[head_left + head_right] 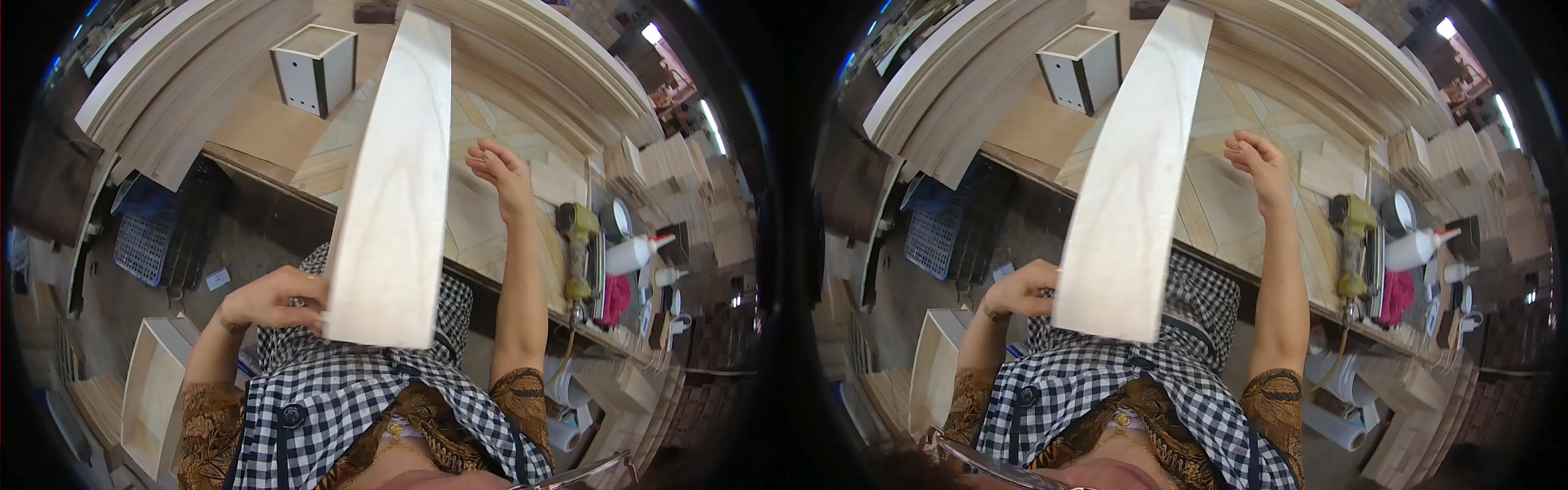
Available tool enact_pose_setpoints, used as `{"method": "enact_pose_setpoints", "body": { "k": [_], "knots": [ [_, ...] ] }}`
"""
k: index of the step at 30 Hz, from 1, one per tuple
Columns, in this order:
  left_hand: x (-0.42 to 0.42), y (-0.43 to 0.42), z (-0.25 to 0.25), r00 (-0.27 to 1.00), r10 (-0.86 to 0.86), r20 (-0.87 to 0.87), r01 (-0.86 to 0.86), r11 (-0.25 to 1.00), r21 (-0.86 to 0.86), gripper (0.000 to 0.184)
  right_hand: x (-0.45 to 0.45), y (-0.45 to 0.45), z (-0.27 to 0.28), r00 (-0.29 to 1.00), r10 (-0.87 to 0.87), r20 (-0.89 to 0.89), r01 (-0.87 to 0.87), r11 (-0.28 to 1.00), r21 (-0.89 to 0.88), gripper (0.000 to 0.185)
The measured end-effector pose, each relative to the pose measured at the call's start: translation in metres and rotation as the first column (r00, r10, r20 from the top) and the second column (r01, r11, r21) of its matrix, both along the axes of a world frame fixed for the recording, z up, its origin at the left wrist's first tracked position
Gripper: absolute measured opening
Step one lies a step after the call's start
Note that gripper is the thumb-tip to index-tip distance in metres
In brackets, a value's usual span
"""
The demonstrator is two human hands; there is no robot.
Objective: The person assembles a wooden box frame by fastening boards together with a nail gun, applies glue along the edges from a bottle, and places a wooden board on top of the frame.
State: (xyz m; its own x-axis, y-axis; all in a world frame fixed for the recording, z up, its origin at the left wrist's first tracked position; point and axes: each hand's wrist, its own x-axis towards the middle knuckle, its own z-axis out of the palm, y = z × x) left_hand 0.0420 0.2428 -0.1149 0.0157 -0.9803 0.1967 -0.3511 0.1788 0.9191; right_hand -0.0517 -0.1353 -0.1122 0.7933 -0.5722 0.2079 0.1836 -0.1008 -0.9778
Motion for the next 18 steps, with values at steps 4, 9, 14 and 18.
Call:
{"method": "enact_pose_setpoints", "body": {
  "k": [4,9,14,18],
  "knots": [
    [-0.031,-0.051,0.014,0.959,-0.244,0.141,0.244,0.97,0.022,0.019,-0.079,0.013,-0.012,1.0,-0.004,-0.002,0.004,0.999,-0.046,0.03],
    [-0.06,-0.081,0.019,0.859,-0.252,0.445,0.308,0.95,-0.056,0.02,-0.141,0.043,-0.044,0.997,-0.007,0.077,0.001,0.997,0.081,0.032],
    [-0.069,-0.085,0.024,0.895,-0.203,0.398,0.266,0.958,-0.108,0.021,-0.164,0.107,-0.092,0.986,-0.076,0.148,0.058,0.991,0.121,0.052],
    [-0.088,-0.114,0.01,0.933,-0.151,0.326,0.248,0.927,-0.283,0.024,-0.174,0.146,-0.077,0.901,-0.288,0.325,0.228,0.951,0.211,0.107]
  ]
}}
